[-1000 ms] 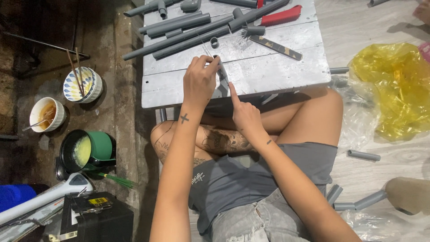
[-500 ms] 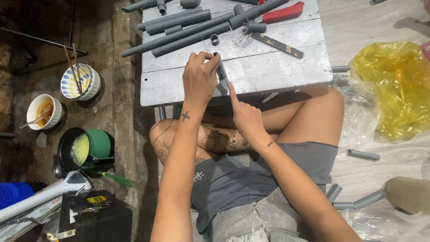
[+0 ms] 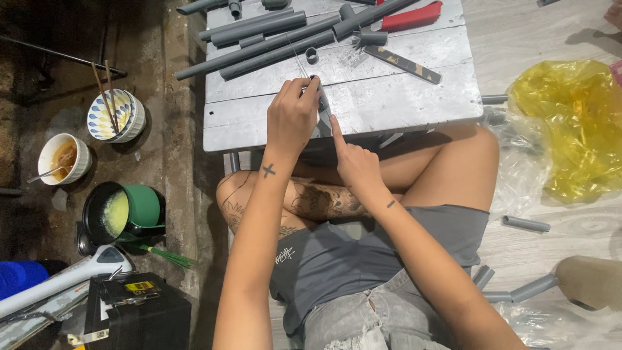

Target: The person measures a section of grey PVC pipe by holding a thin wire against it while seated on the floor.

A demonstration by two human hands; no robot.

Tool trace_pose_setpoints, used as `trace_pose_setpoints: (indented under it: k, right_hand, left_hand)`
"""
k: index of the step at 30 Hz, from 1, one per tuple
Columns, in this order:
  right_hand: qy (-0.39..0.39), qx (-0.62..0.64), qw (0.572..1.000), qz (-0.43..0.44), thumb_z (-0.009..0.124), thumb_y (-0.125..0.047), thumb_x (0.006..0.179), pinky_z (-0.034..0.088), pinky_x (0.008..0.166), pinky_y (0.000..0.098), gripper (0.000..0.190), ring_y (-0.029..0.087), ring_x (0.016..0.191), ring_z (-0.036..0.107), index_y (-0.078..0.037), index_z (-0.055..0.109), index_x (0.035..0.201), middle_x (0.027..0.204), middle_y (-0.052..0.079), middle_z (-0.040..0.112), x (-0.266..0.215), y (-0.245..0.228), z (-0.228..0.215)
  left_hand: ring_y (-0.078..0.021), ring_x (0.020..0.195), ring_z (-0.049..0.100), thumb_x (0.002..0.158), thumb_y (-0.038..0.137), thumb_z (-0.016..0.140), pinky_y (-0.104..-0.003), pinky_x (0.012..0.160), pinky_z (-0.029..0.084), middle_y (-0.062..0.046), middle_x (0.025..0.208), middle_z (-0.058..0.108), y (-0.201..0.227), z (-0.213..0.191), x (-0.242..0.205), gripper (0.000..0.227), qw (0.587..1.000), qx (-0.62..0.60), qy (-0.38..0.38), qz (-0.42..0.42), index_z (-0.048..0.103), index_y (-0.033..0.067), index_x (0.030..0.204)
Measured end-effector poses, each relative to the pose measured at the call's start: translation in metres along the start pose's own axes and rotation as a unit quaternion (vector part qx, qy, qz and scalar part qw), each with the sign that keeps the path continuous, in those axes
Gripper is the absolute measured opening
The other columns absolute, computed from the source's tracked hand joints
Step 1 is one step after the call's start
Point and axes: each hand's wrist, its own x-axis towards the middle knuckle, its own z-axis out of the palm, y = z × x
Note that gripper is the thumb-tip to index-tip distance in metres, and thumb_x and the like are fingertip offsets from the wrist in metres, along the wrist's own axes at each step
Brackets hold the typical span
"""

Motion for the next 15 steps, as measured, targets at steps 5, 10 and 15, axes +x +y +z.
trace_pose_setpoints:
  k: [5, 10, 15]
  right_hand:
    - [0.0, -0.005, 1.0, -0.003, 0.048, -0.003, 0.099, 0.059, 0.061, 0.0479, 0.081, 0.037, 0.07, 0.074, -0.02, 0.01, 0.168, 0.083, 0.018, 0.074, 0.006, 0.003, 0.007]
    - [0.02, -0.001, 1.0, -0.017, 0.049, -0.002, 0.098, 0.058, 0.057, 0.0461, 0.082, 0.036, 0.065, 0.073, -0.02, 0.011, 0.168, 0.079, 0.018, 0.073, 0.006, 0.006, 0.009]
    - [0.025, -0.006, 0.999, -0.021, 0.049, 0.0, 0.098, 0.056, 0.053, 0.0426, 0.082, 0.032, 0.06, 0.07, -0.018, 0.013, 0.168, 0.075, 0.016, 0.072, 0.005, 0.005, 0.009]
  left_hand:
    - [-0.0178, 0.082, 0.073, 0.091, 0.012, 0.08, -0.025, 0.069, 0.061, -0.013, 0.095, 0.075, 0.004, -0.002, -0.001, 0.023, 1.0, 0.0, 0.003, 0.0, 0.076, 0.0032, 0.112]
    - [-0.018, 0.082, 0.074, 0.089, 0.012, 0.081, -0.023, 0.07, 0.061, -0.011, 0.091, 0.075, 0.008, 0.003, -0.001, 0.021, 1.0, -0.005, 0.001, -0.027, 0.075, 0.0044, 0.108]
    - [-0.0205, 0.083, 0.074, 0.088, 0.002, 0.078, -0.025, 0.069, 0.063, -0.013, 0.091, 0.073, 0.021, -0.003, 0.001, 0.023, 0.999, 0.016, 0.01, -0.05, 0.074, -0.0007, 0.111]
